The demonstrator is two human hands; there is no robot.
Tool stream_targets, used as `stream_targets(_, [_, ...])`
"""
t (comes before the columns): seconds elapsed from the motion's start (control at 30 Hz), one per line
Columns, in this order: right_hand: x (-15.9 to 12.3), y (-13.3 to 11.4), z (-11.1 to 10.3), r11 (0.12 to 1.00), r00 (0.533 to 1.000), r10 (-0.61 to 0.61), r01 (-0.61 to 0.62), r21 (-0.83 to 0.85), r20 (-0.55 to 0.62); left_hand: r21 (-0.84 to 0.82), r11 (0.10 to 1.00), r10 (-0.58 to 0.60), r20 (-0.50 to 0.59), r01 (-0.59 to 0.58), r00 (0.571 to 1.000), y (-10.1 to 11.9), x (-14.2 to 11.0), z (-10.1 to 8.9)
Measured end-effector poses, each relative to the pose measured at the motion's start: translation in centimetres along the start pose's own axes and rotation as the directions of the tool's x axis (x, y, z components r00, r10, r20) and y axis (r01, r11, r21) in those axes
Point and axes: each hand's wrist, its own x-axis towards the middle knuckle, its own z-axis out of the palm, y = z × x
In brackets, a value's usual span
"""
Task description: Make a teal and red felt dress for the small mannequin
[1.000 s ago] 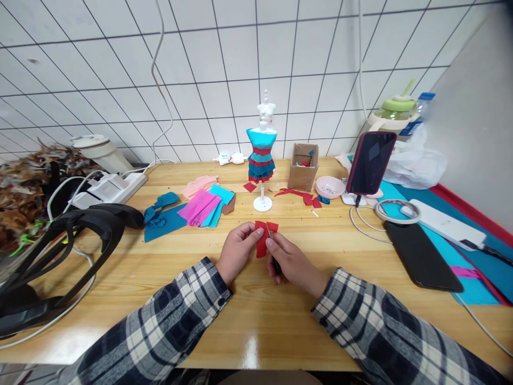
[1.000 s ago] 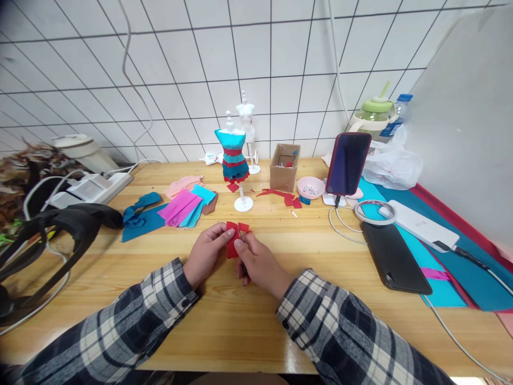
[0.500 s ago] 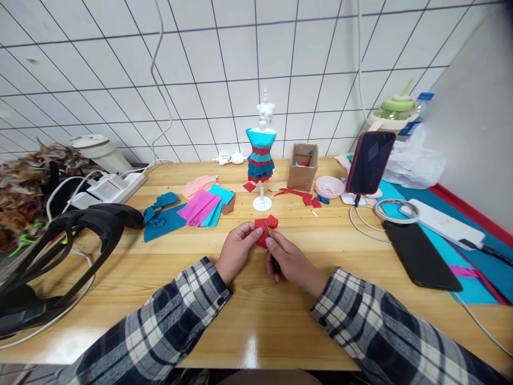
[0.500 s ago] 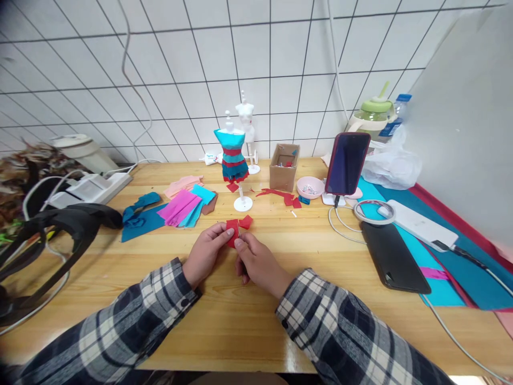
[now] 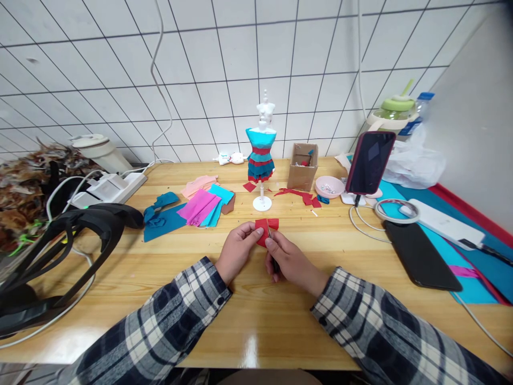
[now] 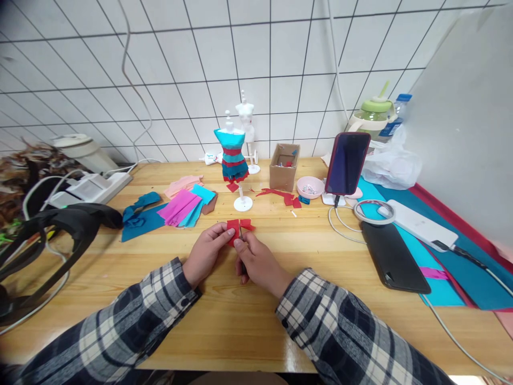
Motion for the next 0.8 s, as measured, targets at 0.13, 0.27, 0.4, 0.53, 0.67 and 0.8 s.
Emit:
stream_targets(0.13, [-0.01, -0.01, 0.02, 1.000, 1.000, 0.004, -0.004, 0.007, -0.007, 0.014, 1.000, -0.004, -0.009, 0.004, 1.000, 0.04, -0.01, 0.01])
stream_targets(0.27, [-0.05, -0.08, 0.05, 1.000, 1.000, -0.002, 0.002, -0.002, -0.016, -0.004, 1.000, 0.008, 0.015, -0.008, 1.000, -0.06, 0.00, -0.05])
stream_targets(0.4, [-0.02, -0.14, 0.07, 1.000, 1.000, -0.007, 0.007, -0.012, -0.010, -0.001, 1.000, 0.003, 0.023, -0.003, 1.000, -0.15, 0.04, -0.13])
stream_targets(0.53, [0.08, -0.08, 0.08, 1.000, 1.000, -0.024, 0.023, -0.008, -0.017, -0.019, 1.000, 0.009, 0.025, -0.008, 1.000, -0.12, 0.01, -0.10])
stream_targets(0.67, [0.11, 0.05, 0.04, 1.000, 1.000, -0.023, 0.023, -0.004, -0.020, -0.021, 1.000, 0.005, 0.007, -0.005, 1.000, -0.01, -0.04, -0.02])
stream_targets(0.8, [0.04, 0.04, 0.01, 1.000, 1.000, -0.024, 0.024, -0.003, -0.019, -0.024, 1.000, 0.003, 0.017, -0.002, 1.000, 0.05, -0.06, -0.01])
